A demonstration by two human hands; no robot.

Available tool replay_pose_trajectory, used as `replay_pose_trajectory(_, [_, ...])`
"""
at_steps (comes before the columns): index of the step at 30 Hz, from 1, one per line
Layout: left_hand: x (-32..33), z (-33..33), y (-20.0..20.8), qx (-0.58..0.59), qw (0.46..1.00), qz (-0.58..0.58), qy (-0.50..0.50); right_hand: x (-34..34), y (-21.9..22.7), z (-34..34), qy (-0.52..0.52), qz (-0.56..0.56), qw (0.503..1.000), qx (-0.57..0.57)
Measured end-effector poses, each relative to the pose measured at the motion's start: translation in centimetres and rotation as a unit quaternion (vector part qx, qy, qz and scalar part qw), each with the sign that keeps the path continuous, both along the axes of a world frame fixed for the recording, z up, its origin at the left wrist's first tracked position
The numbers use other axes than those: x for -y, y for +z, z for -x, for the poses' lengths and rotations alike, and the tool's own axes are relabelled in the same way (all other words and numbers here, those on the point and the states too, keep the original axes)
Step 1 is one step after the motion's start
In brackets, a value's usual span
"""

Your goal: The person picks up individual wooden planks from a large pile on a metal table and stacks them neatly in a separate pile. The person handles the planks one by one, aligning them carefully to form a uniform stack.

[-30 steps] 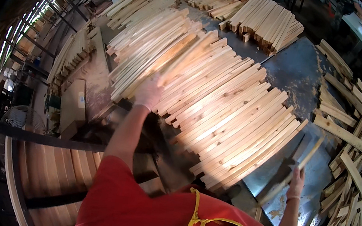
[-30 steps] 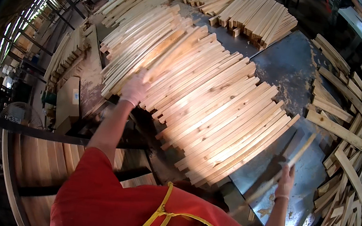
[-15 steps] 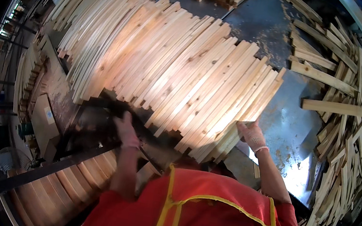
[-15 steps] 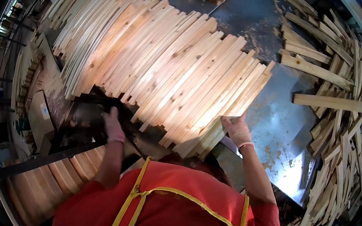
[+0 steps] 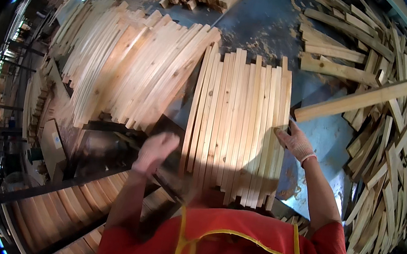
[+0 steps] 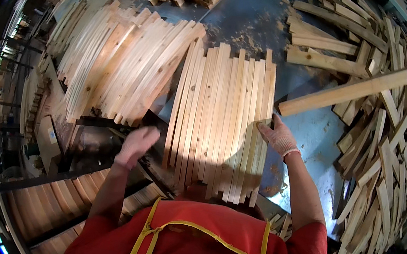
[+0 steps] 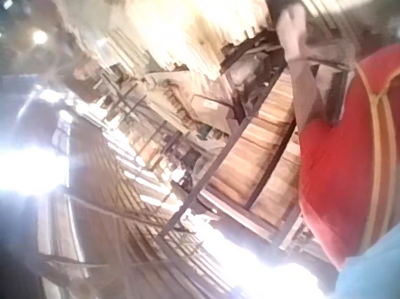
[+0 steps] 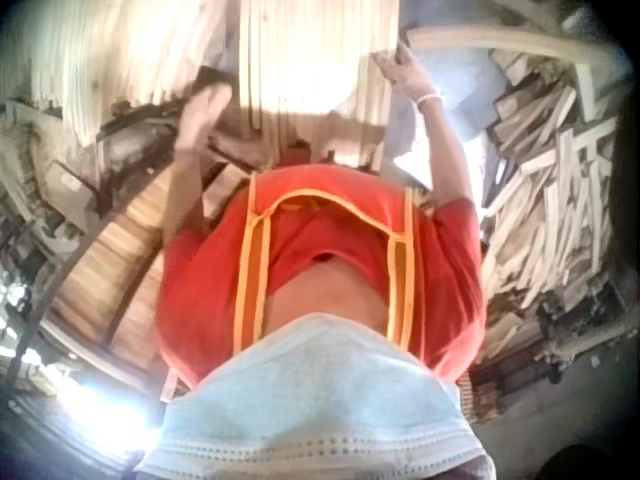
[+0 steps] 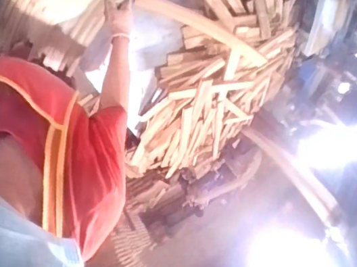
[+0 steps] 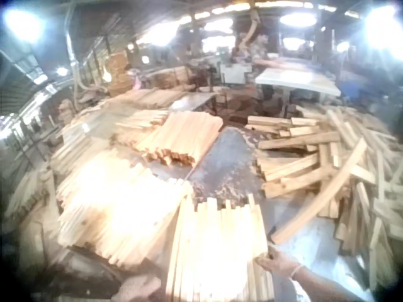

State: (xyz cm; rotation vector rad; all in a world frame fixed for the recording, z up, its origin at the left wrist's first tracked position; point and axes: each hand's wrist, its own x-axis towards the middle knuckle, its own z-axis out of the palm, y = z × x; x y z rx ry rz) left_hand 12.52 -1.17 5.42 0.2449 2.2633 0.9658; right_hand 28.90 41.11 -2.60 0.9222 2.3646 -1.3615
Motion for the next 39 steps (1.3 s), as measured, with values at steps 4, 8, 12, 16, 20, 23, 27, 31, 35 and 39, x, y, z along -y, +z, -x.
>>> replay_pose_trajectory(4, [-3.1,5.8,-7.9,-0.003,0.995,0.096,0.025,0.4,3.5,3.2,0.103,-0.043,0.989,0.099])
replay_pose_trajectory(8, [-8.4,0.9,-9.4,-0.107,0.984,0.14,0.005,0.9,-1.3,0.7,0.023,-0.064,0.997,0.022])
replay_pose_trajectory(12, [-7.7,-1.0,-8.3,0.009,0.996,0.075,0.052,1.0,-0.4,-0.5,-0.061,0.085,0.994,-0.003])
replay_pose_trajectory(16, [-9.8,0.4,-4.0,-0.057,0.989,0.117,0.069,0.4,-1.1,0.1,-0.155,0.231,0.96,-0.03])
replay_pose_trajectory(20, [-11.2,6.4,-3.2,-0.131,0.986,0.073,0.069,-0.5,2.4,5.5,-0.186,0.241,0.95,-0.073])
replay_pose_trajectory(23, [-13.1,13.7,-2.7,-0.139,0.985,-0.025,0.103,-2.8,5.5,13.7,-0.153,0.217,0.952,-0.152])
replay_pose_trajectory(27, [-17.4,29.1,2.1,-0.109,0.972,-0.191,0.086,-7.9,10.3,28.8,-0.127,0.181,0.95,-0.22])
replay_pose_trajectory(31, [-23.4,48.2,5.8,-0.035,0.936,-0.333,0.11,-13.8,17.0,46.3,-0.054,0.163,0.954,-0.245])
replay_pose_trajectory(35, [-26.5,66.0,5.6,-0.078,0.94,-0.326,0.069,-16.7,16.7,63.1,-0.084,0.078,0.956,-0.271])
replay_pose_trajectory(39, [-30.2,72.4,3.8,-0.131,0.985,-0.106,0.026,-17.1,11.0,69.0,-0.1,0.118,0.955,-0.253])
